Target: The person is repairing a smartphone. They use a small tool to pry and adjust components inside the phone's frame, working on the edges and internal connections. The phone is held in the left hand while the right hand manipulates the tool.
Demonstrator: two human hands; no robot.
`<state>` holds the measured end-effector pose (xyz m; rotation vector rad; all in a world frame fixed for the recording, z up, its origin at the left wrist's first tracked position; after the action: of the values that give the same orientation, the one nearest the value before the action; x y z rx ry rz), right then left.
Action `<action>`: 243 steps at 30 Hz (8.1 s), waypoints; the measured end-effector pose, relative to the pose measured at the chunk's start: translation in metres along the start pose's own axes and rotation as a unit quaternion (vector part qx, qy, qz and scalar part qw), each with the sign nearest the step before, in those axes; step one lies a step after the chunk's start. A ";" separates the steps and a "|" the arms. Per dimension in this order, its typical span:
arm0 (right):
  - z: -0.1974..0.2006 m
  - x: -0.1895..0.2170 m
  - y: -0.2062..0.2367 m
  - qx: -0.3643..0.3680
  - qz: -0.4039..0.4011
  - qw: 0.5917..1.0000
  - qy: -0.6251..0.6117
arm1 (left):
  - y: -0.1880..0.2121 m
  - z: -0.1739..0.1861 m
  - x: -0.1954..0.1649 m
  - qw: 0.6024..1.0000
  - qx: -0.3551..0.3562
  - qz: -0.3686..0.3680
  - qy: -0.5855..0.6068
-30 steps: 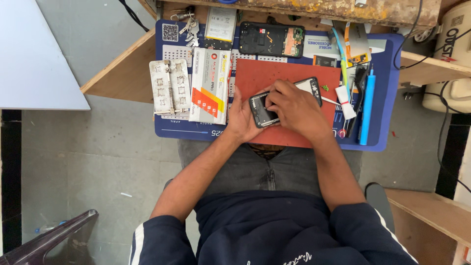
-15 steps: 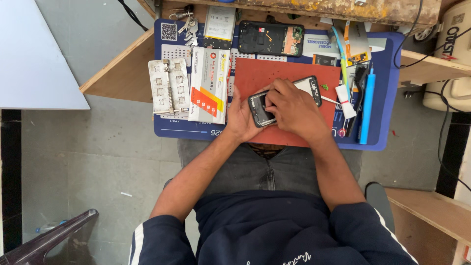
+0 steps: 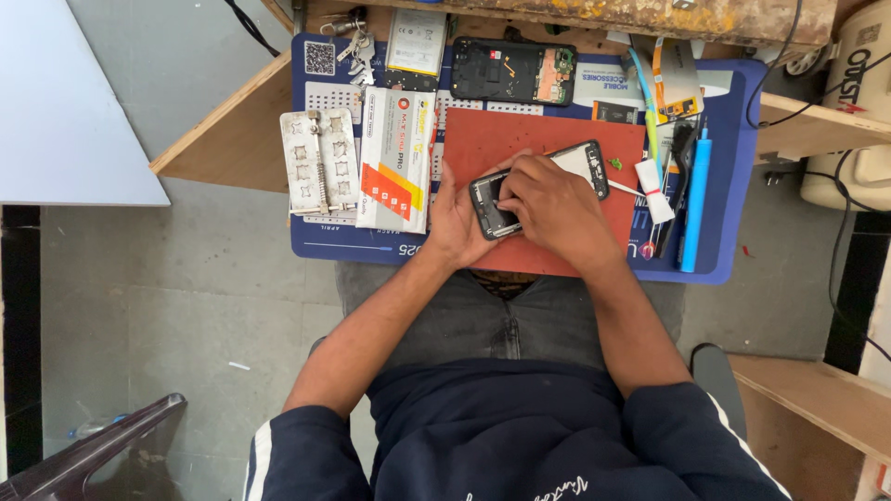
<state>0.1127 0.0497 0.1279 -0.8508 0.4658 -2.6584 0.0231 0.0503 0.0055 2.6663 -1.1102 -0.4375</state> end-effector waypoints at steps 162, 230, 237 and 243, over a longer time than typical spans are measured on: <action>-0.019 -0.016 0.008 -0.123 0.007 0.978 -0.166 | -0.009 0.027 0.012 0.998 -0.046 0.040 -0.030; -0.015 0.005 0.008 -0.208 0.088 0.972 -0.064 | -0.009 0.030 0.012 0.994 -0.102 0.031 -0.039; -0.017 0.000 0.010 -0.219 0.035 0.975 -0.017 | -0.011 0.026 0.014 0.998 -0.049 0.031 -0.022; -0.015 0.002 0.008 -0.216 0.067 0.972 -0.058 | -0.012 0.034 0.015 0.995 -0.088 0.033 -0.028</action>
<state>0.1037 0.0452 0.1140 -1.0453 1.0572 -2.4001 0.0289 0.0454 -0.0328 2.4716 -1.1169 -0.5732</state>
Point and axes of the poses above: each hand's wrist, its own y-axis away from the middle knuckle, its own z-axis out of the back of the hand, x = y × z, the point moved 7 cm from there along -y, towards the middle knuckle, and after that the axes turned 14 degrees about -x, right-handed, at the moved point
